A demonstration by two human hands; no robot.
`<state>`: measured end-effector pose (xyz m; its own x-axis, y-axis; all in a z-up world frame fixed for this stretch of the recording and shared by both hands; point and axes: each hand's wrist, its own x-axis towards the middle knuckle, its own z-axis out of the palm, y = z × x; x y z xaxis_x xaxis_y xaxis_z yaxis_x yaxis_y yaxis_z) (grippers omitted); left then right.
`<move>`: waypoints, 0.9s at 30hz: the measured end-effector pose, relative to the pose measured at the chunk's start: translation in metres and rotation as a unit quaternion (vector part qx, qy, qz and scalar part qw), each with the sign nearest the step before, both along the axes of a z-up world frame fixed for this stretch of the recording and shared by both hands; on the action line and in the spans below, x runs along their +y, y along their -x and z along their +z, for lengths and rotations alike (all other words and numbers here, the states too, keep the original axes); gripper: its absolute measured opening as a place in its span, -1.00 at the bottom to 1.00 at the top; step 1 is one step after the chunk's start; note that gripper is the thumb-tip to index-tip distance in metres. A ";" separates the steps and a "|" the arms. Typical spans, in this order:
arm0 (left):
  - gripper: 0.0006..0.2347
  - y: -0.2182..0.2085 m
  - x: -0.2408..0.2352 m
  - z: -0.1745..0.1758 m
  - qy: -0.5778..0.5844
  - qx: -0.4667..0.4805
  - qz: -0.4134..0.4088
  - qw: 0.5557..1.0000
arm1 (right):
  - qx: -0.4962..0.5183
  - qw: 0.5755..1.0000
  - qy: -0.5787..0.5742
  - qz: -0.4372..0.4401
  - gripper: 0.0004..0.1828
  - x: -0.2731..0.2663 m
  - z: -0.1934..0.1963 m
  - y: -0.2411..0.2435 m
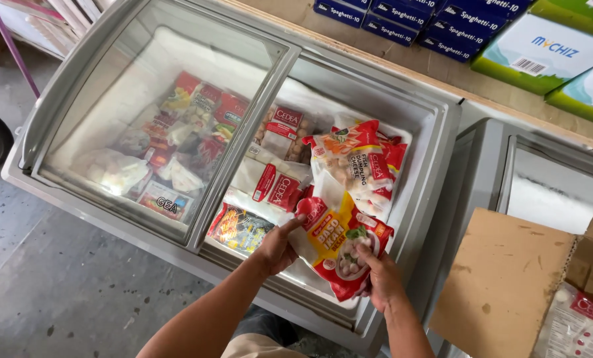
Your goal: Organizing and wiping down frozen food packets within grocery store chest freezers and a cardboard box.
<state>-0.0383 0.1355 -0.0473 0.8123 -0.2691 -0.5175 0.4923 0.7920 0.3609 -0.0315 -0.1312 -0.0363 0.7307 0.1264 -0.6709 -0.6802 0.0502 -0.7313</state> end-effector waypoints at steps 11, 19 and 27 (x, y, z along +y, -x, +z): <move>-0.61 -0.007 0.046 -0.090 -0.512 -0.022 -0.326 0.794 | 0.244 0.954 0.163 0.057 -0.56 0.042 -0.036 -0.003; -0.50 -0.013 0.045 -0.138 -0.579 -0.094 -0.492 0.643 | 0.170 0.962 0.180 0.115 -0.68 0.025 -0.155 -0.003; -0.53 -0.014 0.023 -0.167 -0.507 -0.013 -0.443 0.739 | 0.138 0.956 0.256 0.036 -0.69 0.048 -0.143 -0.021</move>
<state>-0.0243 0.1581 -0.2139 0.5623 -0.1866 -0.8056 0.6384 -0.5213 0.5663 -0.0104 -0.0828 -0.1798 0.5194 -0.2260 -0.8241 -0.8384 -0.3213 -0.4404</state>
